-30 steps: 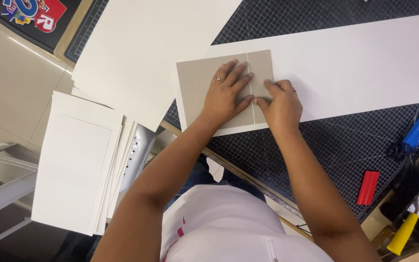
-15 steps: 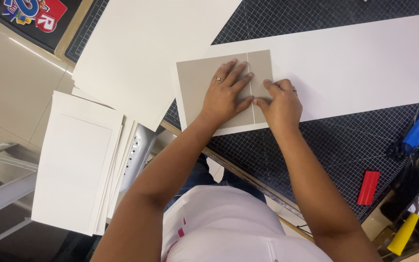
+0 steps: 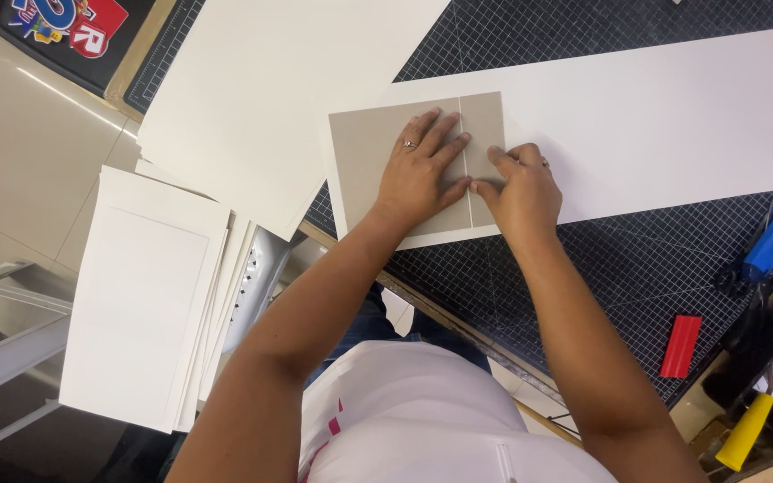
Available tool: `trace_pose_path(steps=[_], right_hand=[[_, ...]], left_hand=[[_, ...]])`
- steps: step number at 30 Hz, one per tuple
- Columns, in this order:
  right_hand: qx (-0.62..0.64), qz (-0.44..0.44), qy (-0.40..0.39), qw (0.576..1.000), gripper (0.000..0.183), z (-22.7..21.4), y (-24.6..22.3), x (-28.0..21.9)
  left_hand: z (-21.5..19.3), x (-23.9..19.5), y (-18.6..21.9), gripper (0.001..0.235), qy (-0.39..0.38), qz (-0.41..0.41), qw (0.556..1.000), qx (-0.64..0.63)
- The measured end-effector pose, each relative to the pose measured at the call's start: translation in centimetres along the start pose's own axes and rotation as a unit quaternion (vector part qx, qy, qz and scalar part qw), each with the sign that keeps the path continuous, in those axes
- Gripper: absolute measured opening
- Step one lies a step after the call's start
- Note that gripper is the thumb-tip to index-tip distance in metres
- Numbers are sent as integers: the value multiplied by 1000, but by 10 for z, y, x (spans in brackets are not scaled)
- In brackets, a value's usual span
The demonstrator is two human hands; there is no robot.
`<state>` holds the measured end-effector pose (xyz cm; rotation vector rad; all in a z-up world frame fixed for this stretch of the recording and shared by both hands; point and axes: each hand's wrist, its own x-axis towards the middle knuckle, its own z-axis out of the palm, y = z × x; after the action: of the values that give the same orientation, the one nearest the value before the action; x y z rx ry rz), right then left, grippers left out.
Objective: The person applies glue to small rectangular pieces using a roller, then places them onto larger white sheets and smooths them with a red squeegee. The person repeats this process for multiple pieces, aligning them carefully on the sheets.
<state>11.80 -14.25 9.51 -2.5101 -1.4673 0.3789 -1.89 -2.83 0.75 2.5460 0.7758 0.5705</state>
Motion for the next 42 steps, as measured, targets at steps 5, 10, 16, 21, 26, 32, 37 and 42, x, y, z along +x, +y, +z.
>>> trace_pose_path(steps=[5,10,16,21,26,32,37,42], right_hand=[[19,-15,-1,1000,46,4,14,1],[284,15,60,957,46,5,27,1],[421,99,14,902,48,2,40,16],[428,99,13,898,45,0,38,16],[430,94,20,898,43,5,39,16],[420,87,25,903,39,5,40,17],[413,84,23,907,39,4,40,17],[407,83,21,909,39,2,38,17]], left_hand=[[1,-2,-1,64,-9,-3,1000,7],[10,-16,5,37,120,40,992,-10],[2,-22,13,59,85,14,996,-3],[2,-22,15,58,77,11,997,3],[2,-23,14,57,65,2,998,1],[4,-22,13,57,64,1,998,-2],[4,-22,13,58,64,-1,998,-3],[4,-22,13,58,60,-3,998,-4]])
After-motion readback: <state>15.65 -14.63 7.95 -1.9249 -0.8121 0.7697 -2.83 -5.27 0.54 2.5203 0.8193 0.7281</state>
